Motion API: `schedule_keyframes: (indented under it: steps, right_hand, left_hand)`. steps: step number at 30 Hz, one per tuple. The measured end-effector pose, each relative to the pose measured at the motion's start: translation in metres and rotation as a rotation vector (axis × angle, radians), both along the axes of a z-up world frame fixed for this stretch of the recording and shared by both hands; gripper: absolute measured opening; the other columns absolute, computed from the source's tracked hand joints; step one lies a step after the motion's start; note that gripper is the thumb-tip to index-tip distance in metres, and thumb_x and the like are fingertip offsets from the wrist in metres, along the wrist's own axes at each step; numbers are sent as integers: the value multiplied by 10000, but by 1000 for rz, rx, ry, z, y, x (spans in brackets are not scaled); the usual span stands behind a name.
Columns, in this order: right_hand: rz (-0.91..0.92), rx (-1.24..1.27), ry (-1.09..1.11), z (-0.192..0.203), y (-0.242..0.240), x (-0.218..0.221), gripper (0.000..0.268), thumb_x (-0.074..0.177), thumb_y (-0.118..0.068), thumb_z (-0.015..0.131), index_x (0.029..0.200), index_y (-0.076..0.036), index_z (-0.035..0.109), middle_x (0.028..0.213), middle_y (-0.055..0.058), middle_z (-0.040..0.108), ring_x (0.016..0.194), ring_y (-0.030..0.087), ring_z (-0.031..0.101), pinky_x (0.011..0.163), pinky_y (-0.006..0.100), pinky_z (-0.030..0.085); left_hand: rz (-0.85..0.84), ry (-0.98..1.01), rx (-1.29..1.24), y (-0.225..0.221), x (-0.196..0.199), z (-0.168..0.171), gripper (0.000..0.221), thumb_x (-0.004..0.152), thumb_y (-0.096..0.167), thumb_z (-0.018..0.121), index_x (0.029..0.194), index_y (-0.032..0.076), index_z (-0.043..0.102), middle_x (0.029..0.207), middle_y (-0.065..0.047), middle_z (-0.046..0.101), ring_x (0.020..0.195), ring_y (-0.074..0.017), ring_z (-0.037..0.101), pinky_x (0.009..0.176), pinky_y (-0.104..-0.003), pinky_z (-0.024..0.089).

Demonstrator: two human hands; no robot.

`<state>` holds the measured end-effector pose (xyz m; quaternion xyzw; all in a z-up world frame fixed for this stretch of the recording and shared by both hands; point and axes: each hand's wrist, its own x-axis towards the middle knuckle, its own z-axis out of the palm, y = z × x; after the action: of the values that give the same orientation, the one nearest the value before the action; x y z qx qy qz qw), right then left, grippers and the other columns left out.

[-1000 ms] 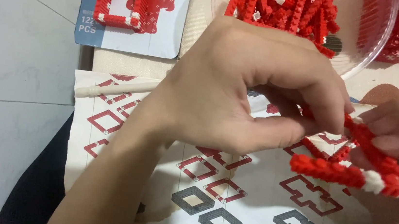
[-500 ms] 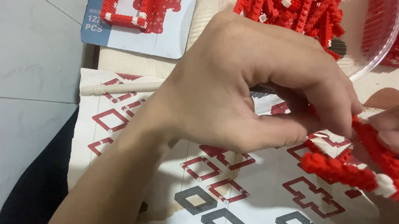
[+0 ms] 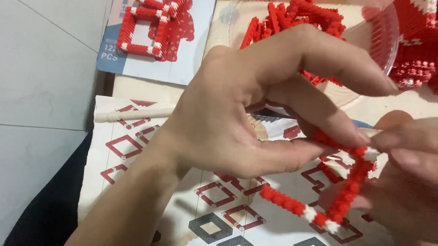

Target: Assembling small red and white interlocking plastic blocks to build a toy structure.

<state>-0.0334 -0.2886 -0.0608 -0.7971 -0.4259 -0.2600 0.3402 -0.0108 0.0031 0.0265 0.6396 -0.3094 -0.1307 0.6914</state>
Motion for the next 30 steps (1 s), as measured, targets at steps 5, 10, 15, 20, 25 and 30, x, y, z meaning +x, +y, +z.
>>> schedule_keyframes:
  steps: [5, 10, 15, 20, 25, 30]
  right_hand:
    - [91, 200, -39, -9, 11, 11, 1394, 345, -1052, 758, 1153, 68, 566, 1012, 237, 670, 884, 337, 719, 858, 404, 595]
    - [45, 363, 324, -6, 28, -3, 555, 893, -431, 531, 1057, 91, 621, 923, 210, 699, 687, 293, 684, 727, 383, 537]
    - [104, 321, 411, 8, 27, -1, 347, 864, -271, 568, 1026, 30, 626, 832, 155, 728, 649, 267, 735, 675, 334, 611]
    - [79, 301, 475, 22, 32, -8, 156, 868, -158, 587, 925, -15, 607, 723, 93, 686, 576, 219, 674, 643, 306, 625]
    - [-22, 247, 454, 23, 29, -12, 180, 886, -195, 555, 941, -41, 629, 881, 112, 743, 785, 225, 799, 845, 333, 638]
    - [123, 143, 383, 12, 11, 4, 318, 834, -237, 625, 1066, -20, 633, 1002, 158, 743, 807, 252, 793, 795, 328, 638]
  left_hand:
    - [7, 13, 3, -2, -2, 4, 572, 910, -187, 735, 1372, 68, 514, 1317, -68, 761, 1125, -225, 904, 818, -213, 634]
    - [-10, 28, 21, -2, -1, 2, 611, 885, -191, 745, 1377, 96, 522, 1398, -24, 702, 1145, -203, 893, 990, -250, 722]
    - [-46, -18, 3, -2, 1, -3, 604, 943, -153, 822, 1394, 99, 509, 1397, -35, 706, 1162, -214, 901, 1033, -270, 750]
    - [-8, 8, 52, -3, -1, 4, 612, 901, -29, 866, 1361, 168, 514, 1094, -94, 868, 1137, -145, 878, 1019, -231, 743]
    - [36, -23, 67, 0, -1, -3, 522, 891, 104, 857, 1310, 159, 548, 1031, -99, 853, 1042, -159, 880, 923, -250, 746]
    - [126, -131, 120, -3, 1, -16, 460, 921, 101, 826, 1297, 145, 565, 1049, -94, 842, 1042, -175, 863, 931, -278, 729]
